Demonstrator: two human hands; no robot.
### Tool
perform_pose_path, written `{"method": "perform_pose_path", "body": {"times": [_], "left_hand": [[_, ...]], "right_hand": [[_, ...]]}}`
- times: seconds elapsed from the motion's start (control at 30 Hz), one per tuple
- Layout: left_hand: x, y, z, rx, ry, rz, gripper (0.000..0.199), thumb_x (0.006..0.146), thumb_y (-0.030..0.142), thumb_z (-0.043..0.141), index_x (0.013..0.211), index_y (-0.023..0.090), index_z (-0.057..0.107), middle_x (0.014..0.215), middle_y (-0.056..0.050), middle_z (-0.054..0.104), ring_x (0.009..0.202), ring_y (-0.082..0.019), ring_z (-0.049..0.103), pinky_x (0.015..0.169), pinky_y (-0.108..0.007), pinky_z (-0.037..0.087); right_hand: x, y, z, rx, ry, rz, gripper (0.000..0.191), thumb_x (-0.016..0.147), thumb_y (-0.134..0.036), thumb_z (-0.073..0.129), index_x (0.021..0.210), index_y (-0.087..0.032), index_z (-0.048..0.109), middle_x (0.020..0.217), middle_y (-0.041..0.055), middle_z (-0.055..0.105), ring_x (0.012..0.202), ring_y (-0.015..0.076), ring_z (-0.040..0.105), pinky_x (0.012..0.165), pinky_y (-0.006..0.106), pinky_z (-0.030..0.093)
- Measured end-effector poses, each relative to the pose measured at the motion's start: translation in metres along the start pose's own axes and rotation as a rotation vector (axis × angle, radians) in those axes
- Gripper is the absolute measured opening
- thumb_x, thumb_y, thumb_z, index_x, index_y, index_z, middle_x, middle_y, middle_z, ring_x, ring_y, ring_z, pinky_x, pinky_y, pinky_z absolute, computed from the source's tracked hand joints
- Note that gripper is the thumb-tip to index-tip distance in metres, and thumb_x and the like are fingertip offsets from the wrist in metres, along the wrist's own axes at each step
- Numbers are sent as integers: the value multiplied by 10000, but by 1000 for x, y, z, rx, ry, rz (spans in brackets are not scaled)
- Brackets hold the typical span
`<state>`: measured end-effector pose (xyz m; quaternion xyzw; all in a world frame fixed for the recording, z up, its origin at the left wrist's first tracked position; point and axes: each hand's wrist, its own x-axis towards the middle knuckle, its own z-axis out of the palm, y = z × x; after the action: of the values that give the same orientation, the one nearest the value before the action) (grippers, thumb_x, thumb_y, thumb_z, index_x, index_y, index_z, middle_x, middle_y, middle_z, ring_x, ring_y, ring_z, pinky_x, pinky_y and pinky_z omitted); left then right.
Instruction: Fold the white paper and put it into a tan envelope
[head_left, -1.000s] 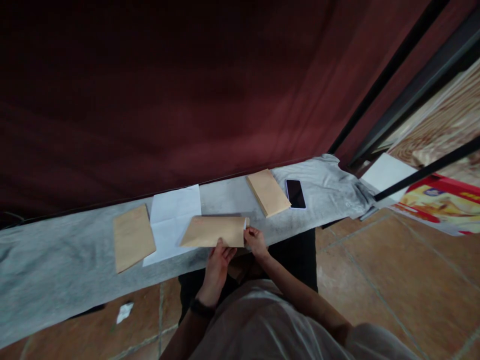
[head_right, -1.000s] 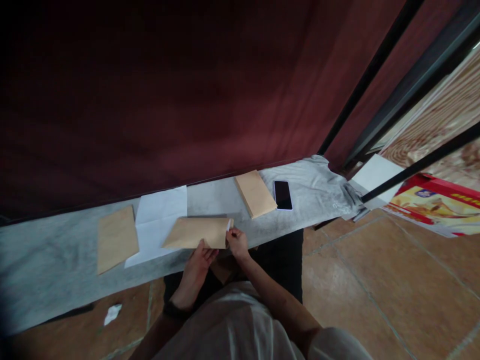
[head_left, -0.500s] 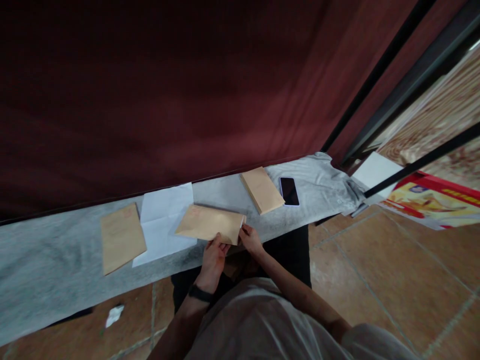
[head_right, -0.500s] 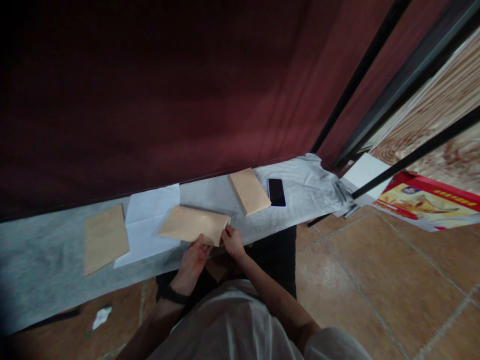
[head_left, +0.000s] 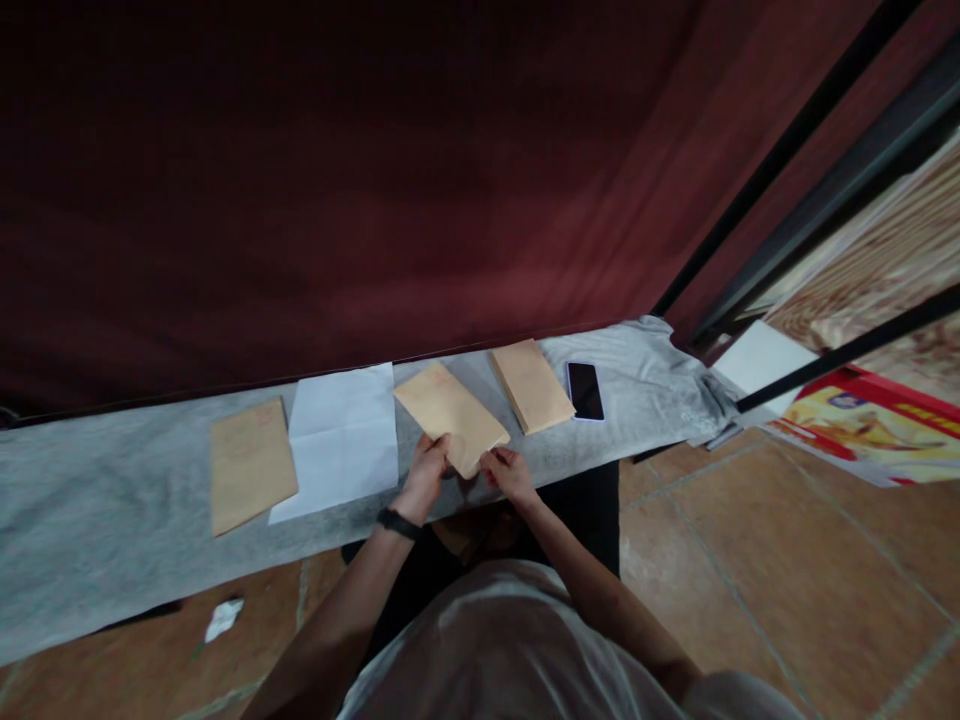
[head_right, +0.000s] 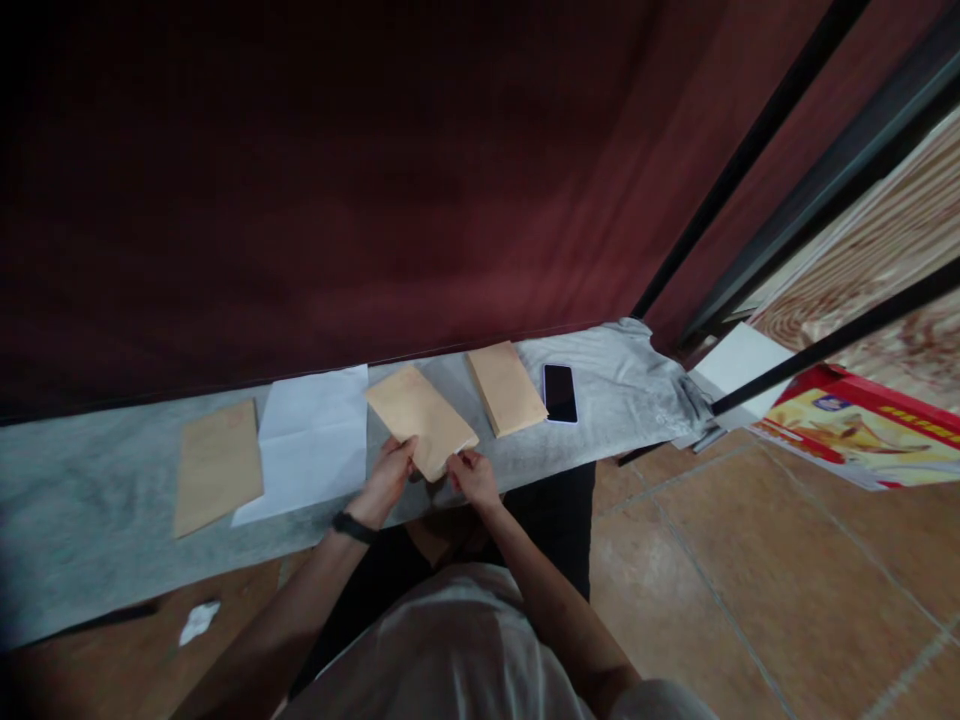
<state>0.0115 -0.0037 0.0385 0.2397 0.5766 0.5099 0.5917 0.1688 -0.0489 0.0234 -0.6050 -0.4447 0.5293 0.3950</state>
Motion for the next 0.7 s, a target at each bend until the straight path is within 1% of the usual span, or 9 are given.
{"method": "perform_pose_path", "body": {"times": [0.07, 0.13, 0.23, 0.3, 0.37, 0.47, 0.53, 0.6, 0.7], "left_hand": [[8, 4, -1, 24, -15, 5, 282, 642, 199, 762, 905, 178, 665, 805, -12, 725, 759, -191, 693, 664, -284, 542], [14, 10, -3, 43, -41, 8, 301, 625, 172, 755, 914, 169, 672, 821, -17, 733, 783, -199, 695, 693, -295, 553], [19, 19, -5, 63, -89, 16, 320, 621, 107, 732, 932, 166, 692, 862, -37, 750, 829, -210, 699, 760, -315, 564], [21, 23, -6, 76, -114, 24, 331, 609, 52, 720, 919, 166, 703, 866, -49, 756, 851, -220, 703, 798, -320, 566], [24, 26, -6, 94, -122, 35, 332, 597, 14, 712, 892, 167, 708, 851, -55, 757, 846, -227, 703, 806, -317, 566], [31, 26, -7, 127, -87, 67, 329, 603, -6, 696, 876, 178, 698, 826, -41, 747, 826, -222, 698, 796, -306, 567], [37, 23, -8, 144, -40, 97, 357, 607, -20, 684, 895, 191, 687, 826, -27, 734, 862, -222, 698, 821, -299, 560], [39, 20, -8, 152, 12, 125, 397, 611, -34, 688, 931, 200, 681, 842, -27, 722, 933, -229, 694, 866, -289, 541], [34, 16, -7, 156, 72, 172, 452, 623, -41, 709, 1001, 204, 685, 976, -62, 718, 1079, -241, 664, 960, -274, 490]], "right_hand": [[-1, -2, -6, -51, 10, -15, 357, 861, -531, 536, 679, -225, 564, 569, -40, 568, 532, 130, 554, 535, 233, 474], [-1, -3, -12, -158, 62, -69, 330, 877, -519, 562, 743, -221, 610, 650, -17, 623, 647, 157, 616, 620, 246, 498], [0, -2, -18, -407, 215, -212, 270, 920, -455, 563, 961, -204, 657, 914, 59, 700, 863, 207, 678, 777, 294, 536], [3, 0, -21, -547, 278, -320, 308, 936, -413, 570, 1136, -187, 629, 1108, 119, 675, 978, 233, 679, 849, 332, 548], [7, 3, -22, -645, 245, -442, 407, 935, -372, 595, 1295, -185, 570, 1264, 156, 617, 1110, 257, 648, 932, 371, 541], [12, 8, -22, -749, 116, -585, 551, 924, -323, 637, 1441, -199, 494, 1410, 171, 552, 1283, 287, 558, 1040, 426, 492], [16, 12, -22, -808, 50, -617, 573, 921, -307, 656, 1463, -213, 496, 1448, 161, 544, 1307, 294, 539, 1056, 442, 470], [18, 15, -22, -857, -1, -626, 543, 922, -298, 668, 1443, -230, 534, 1449, 140, 562, 1281, 287, 554, 1056, 441, 453], [21, 16, -24, -910, -51, -628, 473, 928, -313, 678, 1386, -228, 593, 1432, 119, 586, 1235, 274, 568, 1043, 426, 434]]}}
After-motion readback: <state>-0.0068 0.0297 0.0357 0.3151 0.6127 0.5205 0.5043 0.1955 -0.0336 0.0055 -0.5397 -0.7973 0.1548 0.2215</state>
